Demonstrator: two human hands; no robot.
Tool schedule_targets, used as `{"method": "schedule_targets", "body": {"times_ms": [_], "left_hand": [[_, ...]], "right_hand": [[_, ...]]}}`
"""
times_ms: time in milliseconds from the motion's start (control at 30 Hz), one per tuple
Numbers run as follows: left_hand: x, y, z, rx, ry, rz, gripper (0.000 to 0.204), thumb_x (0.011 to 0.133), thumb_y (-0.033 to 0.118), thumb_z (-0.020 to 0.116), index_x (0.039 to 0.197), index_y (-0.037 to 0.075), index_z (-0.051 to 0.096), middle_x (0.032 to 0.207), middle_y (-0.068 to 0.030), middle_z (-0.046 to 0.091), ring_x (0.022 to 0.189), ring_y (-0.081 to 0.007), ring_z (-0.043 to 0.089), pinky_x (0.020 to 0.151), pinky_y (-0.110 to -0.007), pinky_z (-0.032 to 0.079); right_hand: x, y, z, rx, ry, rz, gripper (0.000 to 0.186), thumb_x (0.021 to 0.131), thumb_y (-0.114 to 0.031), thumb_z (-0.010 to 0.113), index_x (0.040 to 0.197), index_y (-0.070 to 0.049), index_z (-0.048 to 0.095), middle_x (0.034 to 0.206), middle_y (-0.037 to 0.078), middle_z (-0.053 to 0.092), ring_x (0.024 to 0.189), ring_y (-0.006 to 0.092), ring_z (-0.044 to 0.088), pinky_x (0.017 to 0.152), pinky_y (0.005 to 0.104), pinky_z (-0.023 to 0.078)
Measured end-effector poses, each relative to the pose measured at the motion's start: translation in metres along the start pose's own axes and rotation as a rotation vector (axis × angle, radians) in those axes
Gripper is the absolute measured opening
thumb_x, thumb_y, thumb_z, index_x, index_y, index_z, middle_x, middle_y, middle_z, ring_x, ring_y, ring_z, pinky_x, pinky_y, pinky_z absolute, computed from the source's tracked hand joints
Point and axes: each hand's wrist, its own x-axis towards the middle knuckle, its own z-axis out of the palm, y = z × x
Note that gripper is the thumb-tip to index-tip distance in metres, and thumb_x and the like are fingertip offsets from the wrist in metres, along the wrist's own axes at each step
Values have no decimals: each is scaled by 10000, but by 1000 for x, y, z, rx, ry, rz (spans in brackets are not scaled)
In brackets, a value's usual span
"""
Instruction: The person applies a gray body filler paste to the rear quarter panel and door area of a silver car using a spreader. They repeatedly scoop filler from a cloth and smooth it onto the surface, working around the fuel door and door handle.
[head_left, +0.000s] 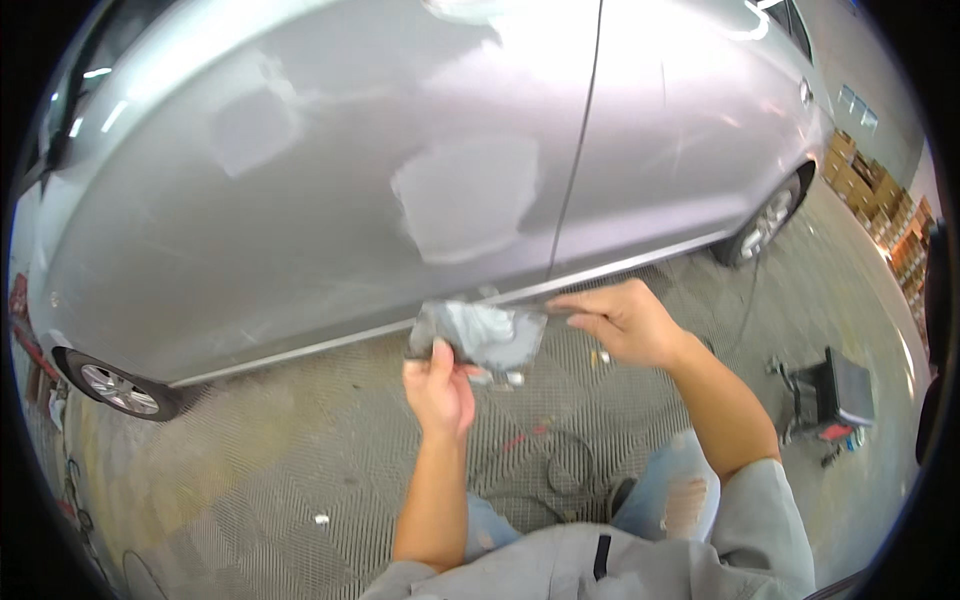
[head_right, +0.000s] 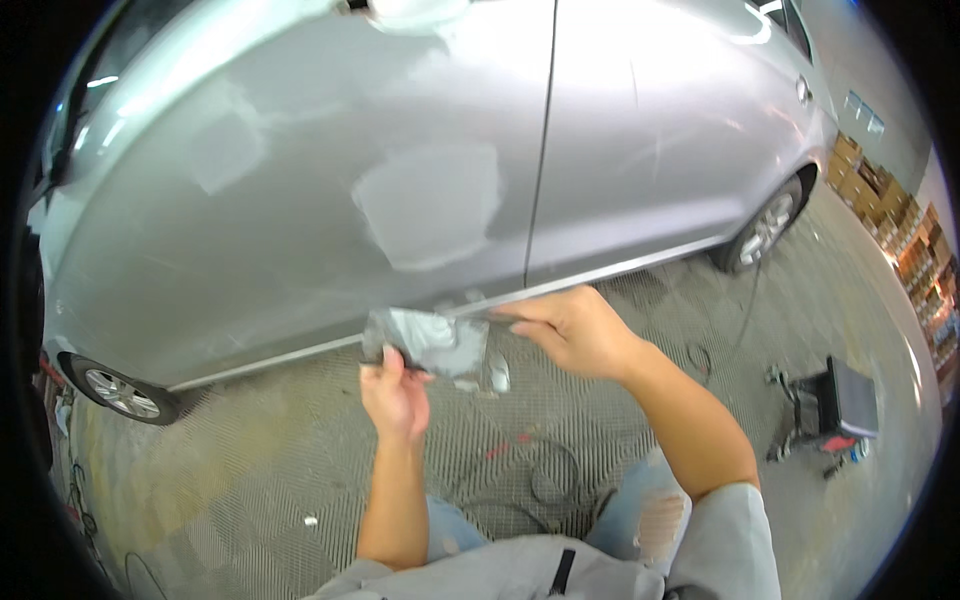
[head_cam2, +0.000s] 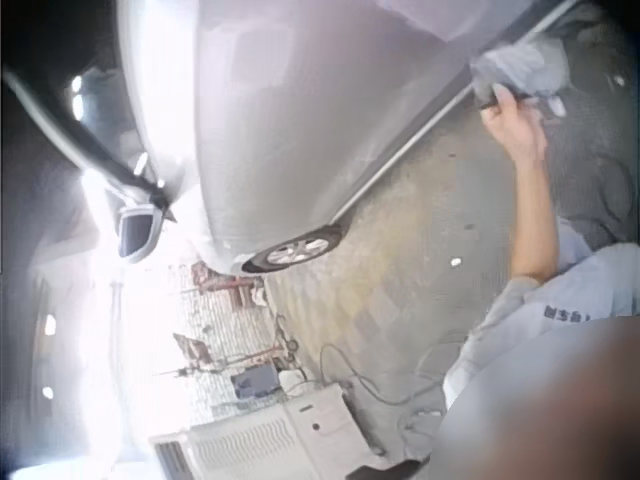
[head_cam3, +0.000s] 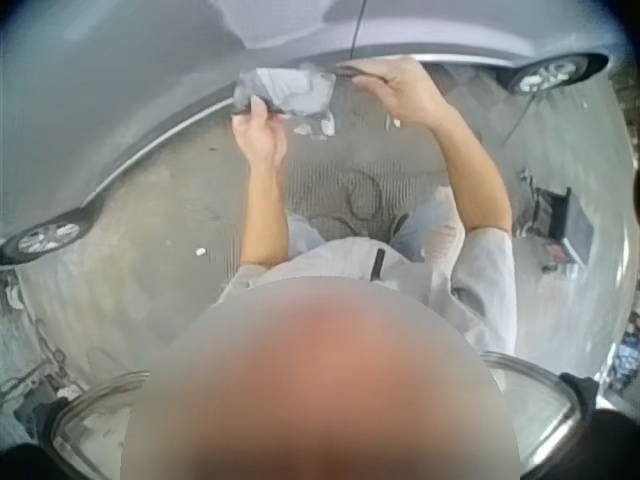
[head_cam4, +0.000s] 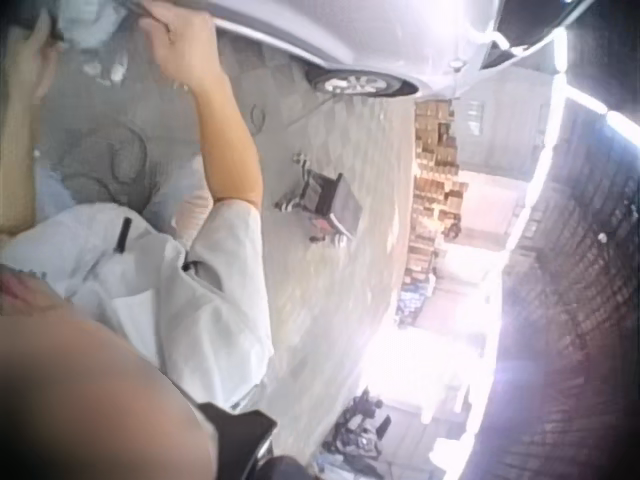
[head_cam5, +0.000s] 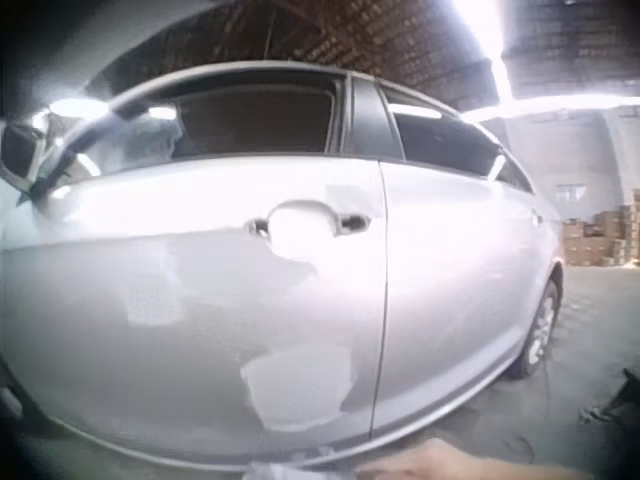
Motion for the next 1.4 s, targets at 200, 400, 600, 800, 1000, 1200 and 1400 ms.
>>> {"method": "schedule_targets", "body": {"times_ms": [200, 400, 600, 800, 1000, 1200, 1400], "left_hand": [[13, 1, -19, -162, -116, -13, 236, 905, 131, 512, 1100, -2, 522, 962, -123, 624, 762, -193, 649, 578, -295, 583], [20, -11, -43, -134, -103, -95, 214, 920, 155, 484, 1074, 15, 534, 956, -102, 639, 761, -200, 653, 586, -291, 570], [24, -10, -53, -222, -86, -104, 251, 886, 135, 548, 1098, 1, 534, 948, -119, 639, 769, -207, 656, 596, -311, 588], [25, -5, -56, -218, -102, -67, 253, 887, 144, 548, 1094, 1, 531, 949, -121, 634, 775, -207, 654, 595, -313, 588], [25, -1, -55, -233, -92, -68, 246, 892, 146, 540, 1087, -3, 530, 955, -120, 633, 778, -209, 652, 593, -311, 584], [23, -1, -51, -235, -77, -63, 247, 899, 148, 528, 1092, -6, 527, 962, -121, 630, 791, -207, 650, 594, -311, 582], [21, 2, -46, -219, -70, -43, 257, 896, 151, 533, 1102, -2, 522, 988, -124, 623, 808, -212, 646, 603, -309, 583]], "right_hand": [[90, -9, -53, -38, 634, -14, 180, 832, -135, 551, 904, 29, 565, 648, 119, 555, 565, 185, 496, 568, 318, 422], [179, -13, -75, 206, 667, 270, 260, 831, -130, 547, 1038, 26, 540, 862, 138, 623, 754, 202, 585, 676, 324, 453], [199, -17, -76, 265, 644, 300, 277, 831, -89, 548, 1070, 46, 510, 884, 132, 610, 801, 169, 578, 728, 302, 450], [219, -31, -49, 407, 627, 269, 299, 817, -84, 551, 1076, 57, 501, 966, 166, 589, 881, 202, 560, 813, 328, 426], [224, -51, -42, 586, 609, 278, 272, 822, -74, 541, 1055, 60, 505, 1003, 170, 575, 938, 202, 531, 879, 333, 383], [233, -56, -33, 656, 645, 278, 267, 841, -76, 531, 1072, 55, 502, 1050, 159, 562, 983, 204, 510, 925, 353, 350], [195, -43, -41, 825, 716, 12, 274, 834, -118, 553, 1061, 31, 520, 974, 144, 583, 843, 177, 555, 715, 318, 442]]}}
